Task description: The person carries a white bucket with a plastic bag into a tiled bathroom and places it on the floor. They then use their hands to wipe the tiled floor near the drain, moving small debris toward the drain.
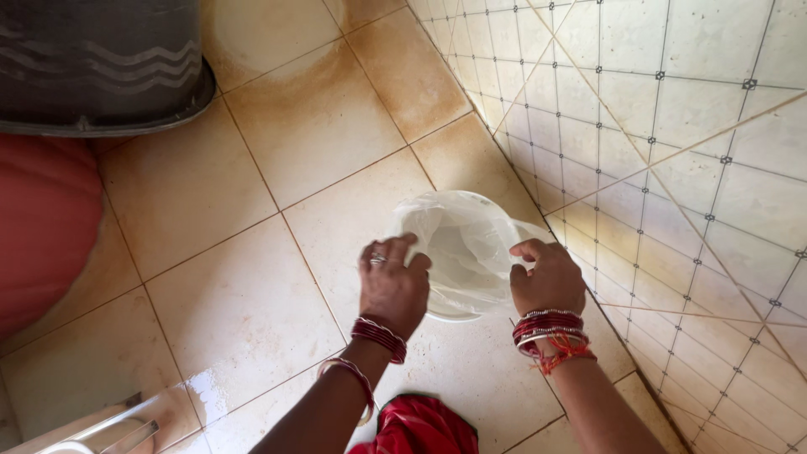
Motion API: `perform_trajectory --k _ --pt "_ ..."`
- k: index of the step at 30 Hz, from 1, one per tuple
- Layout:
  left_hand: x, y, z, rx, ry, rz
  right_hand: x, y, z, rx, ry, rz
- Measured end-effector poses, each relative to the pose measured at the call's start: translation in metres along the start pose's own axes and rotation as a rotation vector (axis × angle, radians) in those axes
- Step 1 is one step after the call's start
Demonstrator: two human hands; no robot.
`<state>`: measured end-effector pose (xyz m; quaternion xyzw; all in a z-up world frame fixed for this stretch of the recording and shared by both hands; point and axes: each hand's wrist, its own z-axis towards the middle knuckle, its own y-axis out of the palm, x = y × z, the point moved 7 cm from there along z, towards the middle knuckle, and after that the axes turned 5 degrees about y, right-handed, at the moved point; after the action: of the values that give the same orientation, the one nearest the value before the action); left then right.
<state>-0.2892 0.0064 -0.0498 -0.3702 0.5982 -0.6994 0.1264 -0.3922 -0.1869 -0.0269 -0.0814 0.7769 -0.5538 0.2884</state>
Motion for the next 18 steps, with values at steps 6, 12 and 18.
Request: perform_trajectory --k 6,12,18 --pt "0.041 0.011 -0.023 0.068 0.239 -0.088 -0.031 -0.005 -0.001 0.167 -0.318 0.034" --pt "0.047 0.026 -0.039 -0.138 0.266 -0.004 -0.056 0.033 0.01 0.116 -0.553 -0.12" --pt "0.038 0.018 -0.067 -0.101 0.423 -0.004 -0.06 0.046 0.022 0.109 -0.541 -0.169"
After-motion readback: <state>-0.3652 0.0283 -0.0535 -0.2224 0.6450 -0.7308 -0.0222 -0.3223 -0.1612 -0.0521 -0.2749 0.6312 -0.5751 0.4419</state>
